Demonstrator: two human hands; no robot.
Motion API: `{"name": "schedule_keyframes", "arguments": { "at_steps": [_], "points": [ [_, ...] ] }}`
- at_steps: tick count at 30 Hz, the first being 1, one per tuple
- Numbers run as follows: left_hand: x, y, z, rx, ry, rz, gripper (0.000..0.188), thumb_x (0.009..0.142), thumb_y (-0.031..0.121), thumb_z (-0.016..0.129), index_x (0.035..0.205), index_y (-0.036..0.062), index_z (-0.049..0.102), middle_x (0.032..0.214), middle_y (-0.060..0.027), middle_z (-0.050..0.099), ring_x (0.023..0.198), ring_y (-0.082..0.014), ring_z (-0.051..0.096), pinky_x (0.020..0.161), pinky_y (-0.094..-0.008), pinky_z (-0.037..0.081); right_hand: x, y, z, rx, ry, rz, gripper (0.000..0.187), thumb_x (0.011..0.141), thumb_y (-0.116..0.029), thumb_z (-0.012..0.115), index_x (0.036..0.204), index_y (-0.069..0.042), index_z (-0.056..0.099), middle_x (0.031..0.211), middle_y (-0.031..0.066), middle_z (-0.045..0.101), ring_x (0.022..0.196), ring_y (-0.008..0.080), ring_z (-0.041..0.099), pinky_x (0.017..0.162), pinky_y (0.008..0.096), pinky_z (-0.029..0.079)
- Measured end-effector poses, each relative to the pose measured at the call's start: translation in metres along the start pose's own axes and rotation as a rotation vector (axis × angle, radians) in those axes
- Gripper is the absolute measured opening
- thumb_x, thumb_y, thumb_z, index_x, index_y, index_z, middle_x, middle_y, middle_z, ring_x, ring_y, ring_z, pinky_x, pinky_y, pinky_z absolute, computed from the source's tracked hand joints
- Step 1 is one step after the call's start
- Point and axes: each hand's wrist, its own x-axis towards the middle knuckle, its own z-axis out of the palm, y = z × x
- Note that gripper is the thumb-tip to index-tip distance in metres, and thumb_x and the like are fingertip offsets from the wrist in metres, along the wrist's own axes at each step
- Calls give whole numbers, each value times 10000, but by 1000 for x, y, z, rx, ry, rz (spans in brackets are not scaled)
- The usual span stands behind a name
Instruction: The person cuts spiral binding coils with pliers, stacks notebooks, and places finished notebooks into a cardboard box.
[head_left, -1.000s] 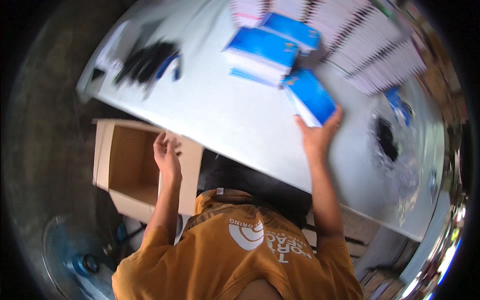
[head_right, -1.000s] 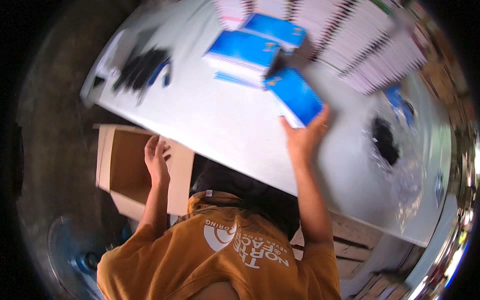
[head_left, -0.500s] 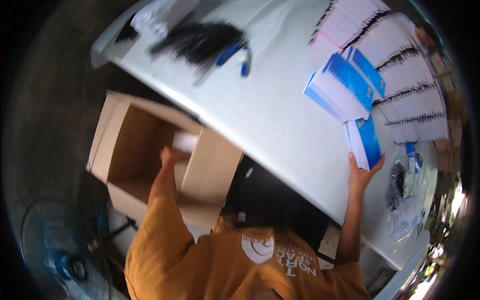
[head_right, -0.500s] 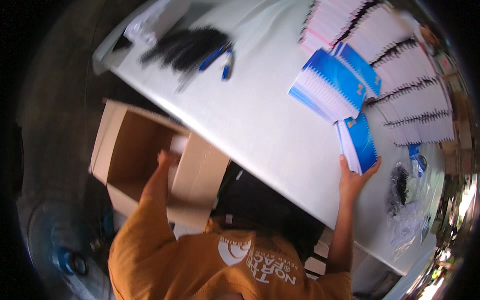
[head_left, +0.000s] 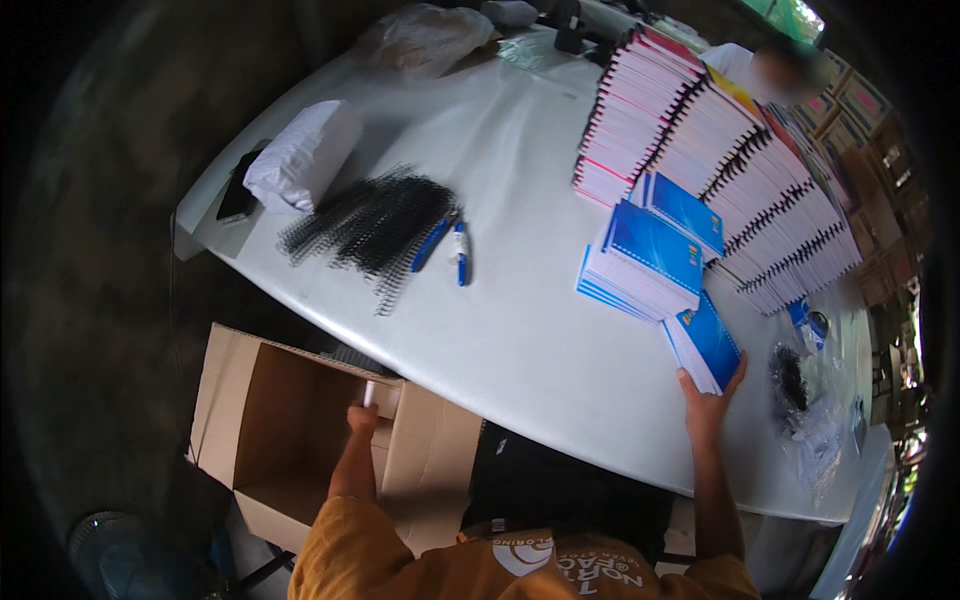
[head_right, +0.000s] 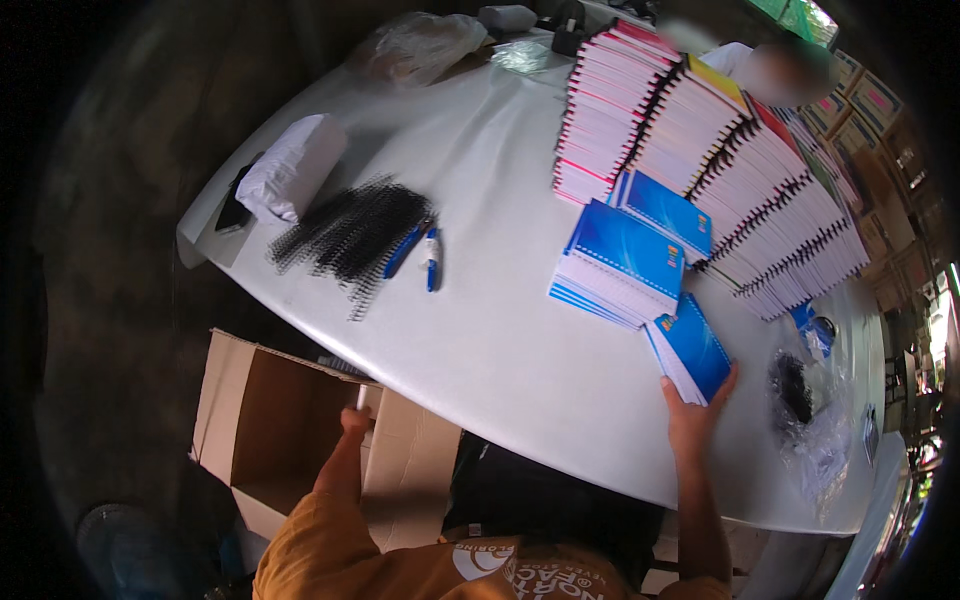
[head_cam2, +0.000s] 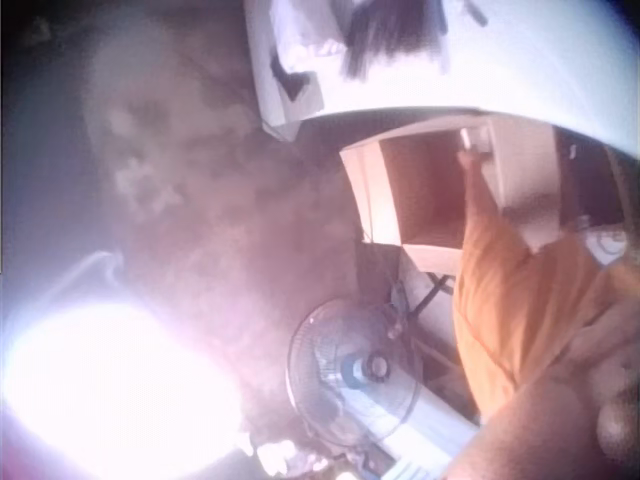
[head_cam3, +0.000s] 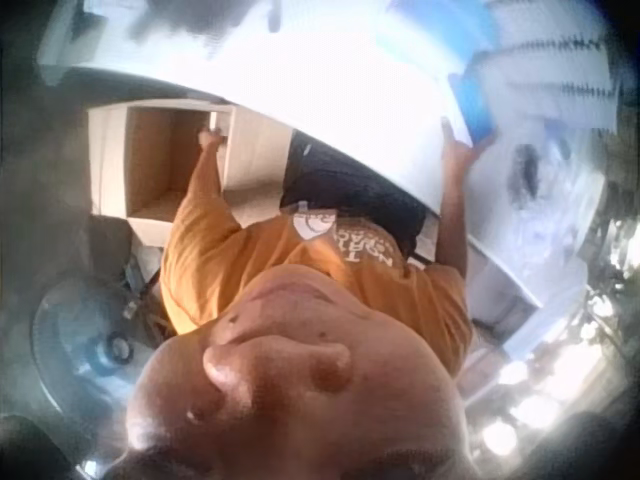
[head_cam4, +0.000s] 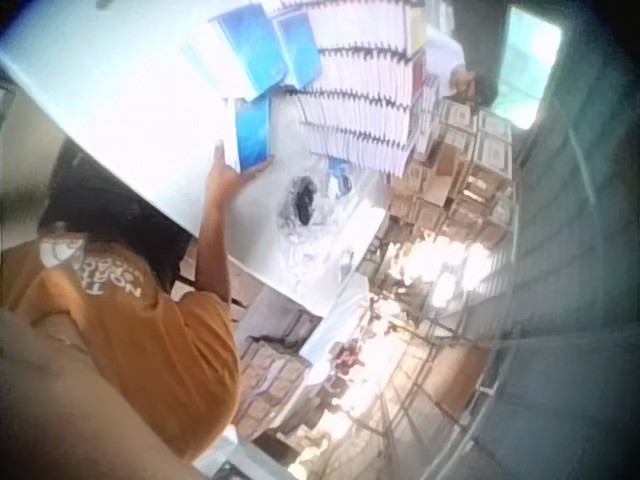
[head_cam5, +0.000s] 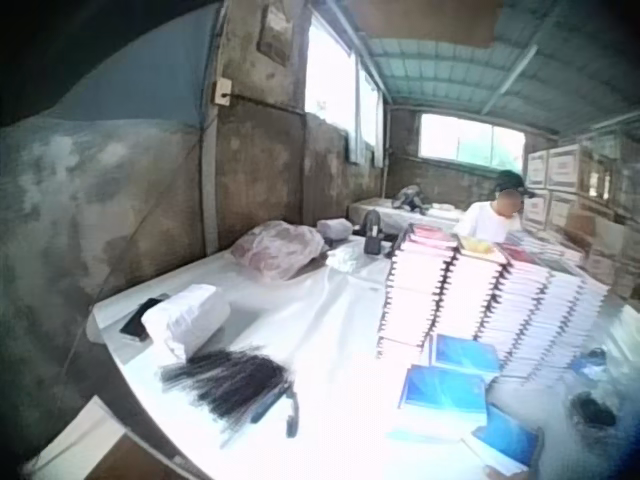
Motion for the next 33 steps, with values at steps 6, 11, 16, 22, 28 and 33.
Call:
{"name": "schedule_keyframes", "arguments": {
  "at_steps": [6, 11, 16, 22, 28, 33],
  "points": [
    [-80, 88, -126, -1243, 628, 170, 488, 717, -47, 640, 1161, -37, 438, 979, -111, 543, 872, -219, 553, 717, -344, 488, -6, 10, -18, -47, 44, 44, 993, 666, -132, 770, 1402, -6, 115, 1353, 267, 269, 1219, 392, 349, 1004, 462, 323],
    [-253, 260, -261, -1106, 971, 834, 262, 852, 97, 625, 1080, -8, 548, 980, -94, 602, 829, -135, 581, 668, -242, 479, -6, 17, -10, 4, 43, -30, 1011, 651, -129, 788, 1403, -26, 121, 1332, 265, 299, 1201, 403, 361, 1004, 460, 321],
    [-193, 453, -234, -1063, 316, 849, 381, 775, 185, 705, 1089, 5, 585, 945, -95, 614, 734, -139, 574, 560, -267, 502, -1, 24, -17, -86, 46, -37, 1032, 628, -142, 807, 1398, -31, 129, 1320, 265, 322, 1183, 417, 362, 1001, 477, 311],
    [-88, 547, -221, -1129, 66, 492, 422, 809, 166, 641, 1184, 27, 506, 1198, -141, 502, 1041, -273, 524, 851, -393, 458, 1, 3, -17, -66, 2, -77, 1064, 612, -152, 814, 1404, -50, 111, 1293, 275, 340, 1161, 431, 371, 985, 489, 318],
    [-246, 408, -146, -775, 419, 1060, 641, 823, 190, 647, 1345, -8, 332, 1364, -189, 367, 1246, -299, 376, 1025, -438, 290, -1, 14, -39, -89, -18, 22, 1120, 575, -125, 838, 1411, -84, 93, 1355, 255, 199, 1209, 430, 314, 1002, 480, 315],
    [-352, 182, -99, 223, 615, 725, 1034, 617, 226, 791, 1405, -2, 161, 1404, -265, 247, 1306, -389, 245, 1041, -472, 205, -3, 2, -28, -90, -77, -6, 1164, 548, -142, 861, 1410, -62, 82, 1355, 262, 199, 1232, 429, 284, 1014, 484, 301]
  ]
}}
